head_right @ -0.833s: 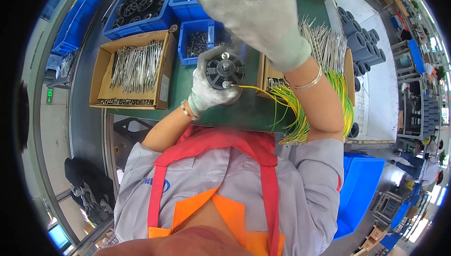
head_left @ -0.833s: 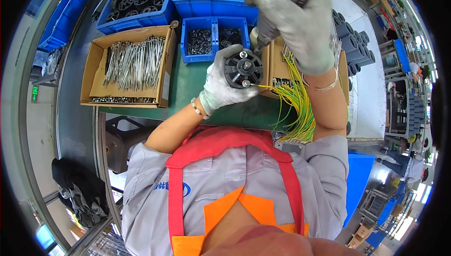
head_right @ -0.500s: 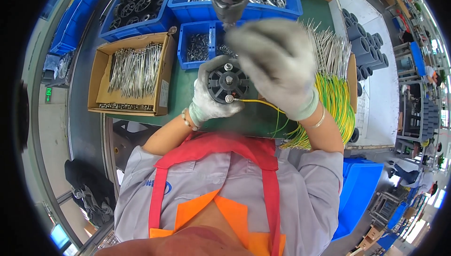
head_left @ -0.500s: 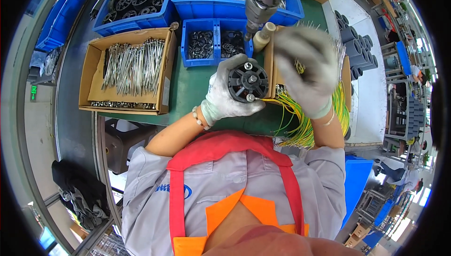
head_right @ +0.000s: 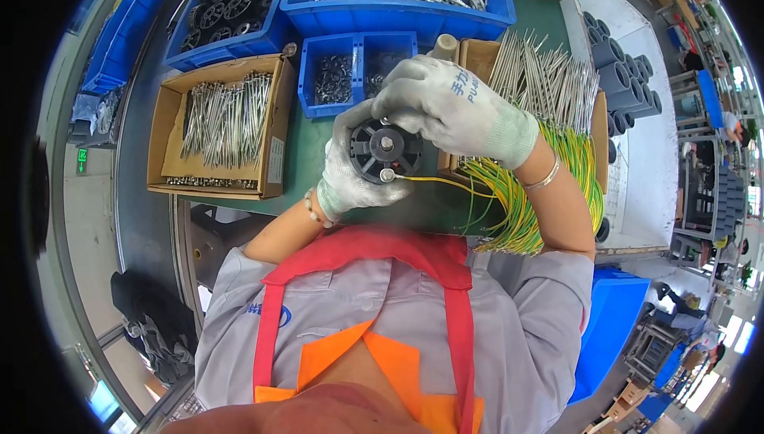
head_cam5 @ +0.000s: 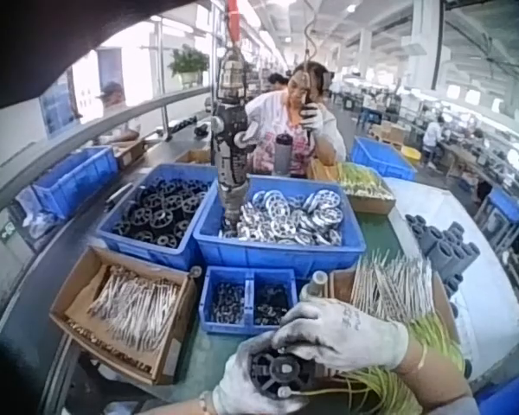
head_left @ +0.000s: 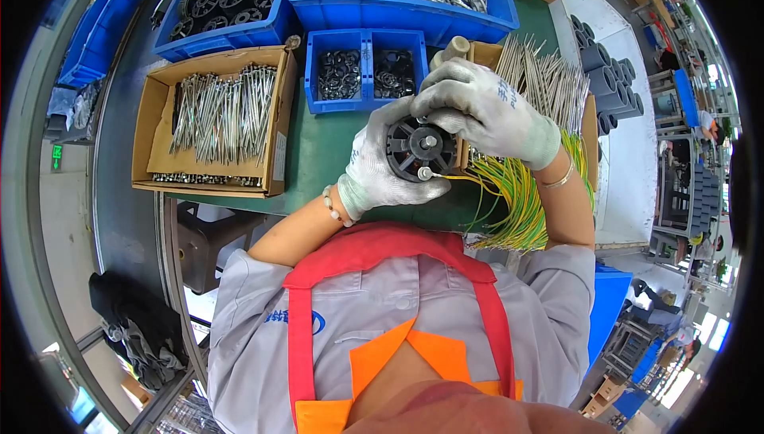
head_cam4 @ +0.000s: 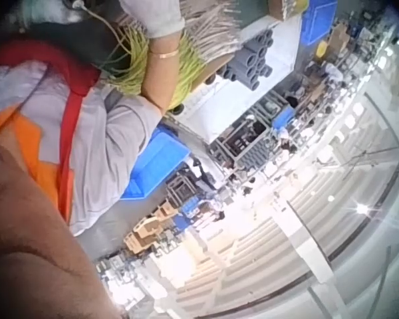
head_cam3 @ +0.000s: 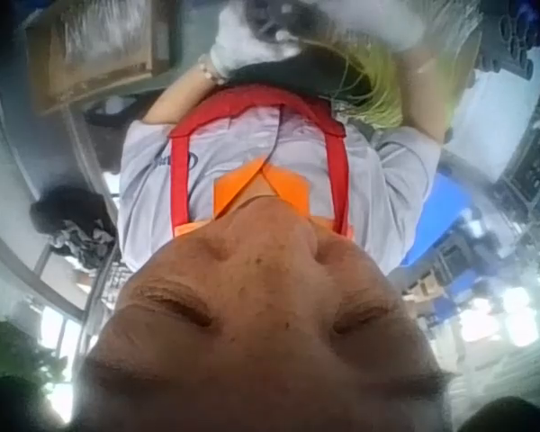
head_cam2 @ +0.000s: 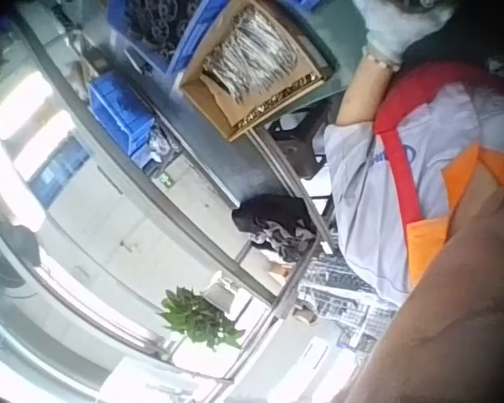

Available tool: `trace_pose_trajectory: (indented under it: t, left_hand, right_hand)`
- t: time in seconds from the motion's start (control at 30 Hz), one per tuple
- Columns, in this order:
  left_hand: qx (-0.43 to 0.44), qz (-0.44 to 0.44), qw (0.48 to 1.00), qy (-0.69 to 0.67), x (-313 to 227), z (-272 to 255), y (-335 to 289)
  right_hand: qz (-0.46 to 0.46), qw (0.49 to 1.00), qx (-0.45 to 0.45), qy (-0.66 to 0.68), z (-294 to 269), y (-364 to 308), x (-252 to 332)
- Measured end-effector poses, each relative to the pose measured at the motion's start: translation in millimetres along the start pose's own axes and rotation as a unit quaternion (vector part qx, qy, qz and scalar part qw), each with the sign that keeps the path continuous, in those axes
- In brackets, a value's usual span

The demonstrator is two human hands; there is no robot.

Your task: The person assembles electric motors by inserting rotors into housings, attaching end caps and ground wires, and tightening screws with a power screwdriver before placing the assembled motors onto a conveyor.

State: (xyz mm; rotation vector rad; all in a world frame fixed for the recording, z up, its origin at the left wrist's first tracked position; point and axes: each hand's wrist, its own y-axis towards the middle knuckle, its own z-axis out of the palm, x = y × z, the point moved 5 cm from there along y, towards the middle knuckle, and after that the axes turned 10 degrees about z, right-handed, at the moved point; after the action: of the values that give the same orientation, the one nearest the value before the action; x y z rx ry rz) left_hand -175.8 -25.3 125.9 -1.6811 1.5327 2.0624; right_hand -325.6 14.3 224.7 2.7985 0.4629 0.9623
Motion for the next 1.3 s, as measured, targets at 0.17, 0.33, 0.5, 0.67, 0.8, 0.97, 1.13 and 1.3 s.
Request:
trace_pose_trajectory:
  t: [0.17,0.33,0.5,0.67,0.8,0.97,1.13,1.3]
  left_hand:
    - [0.003,0.02,0.999,0.045,-5,-3,-3]
    - [-0.019,0.039,0.999,0.01,2,7,-4]
    - [0.013,0.014,1.0,0.01,2,7,-6]
    - [0.008,0.011,1.0,-0.006,3,6,-2]
    - [-0.004,0.002,1.0,0.016,-1,1,-3]
    - [-0.006,-0.009,1.0,0.0,3,3,-2]
    - [0.001,-0.031,1.0,0.001,1,3,-1]
    - [-0.01,-0.045,0.999,0.015,-3,5,-2]
  right_hand:
    - [-0.026,0.999,0.029,-0.034,-8,8,7]
    - [0.078,0.934,-0.311,0.155,-50,61,-22]
    - [0.04,0.915,-0.237,0.325,-37,130,-15]
    - [0.082,0.855,-0.104,0.502,-29,107,16]
    - [-0.032,0.881,-0.171,0.44,-51,75,44]
    - [0.227,0.723,-0.186,0.625,-29,25,47]
    - [0.2,-0.288,0.137,0.926,-5,24,72]
    - [0.216,-0.339,0.206,0.892,-8,23,76]
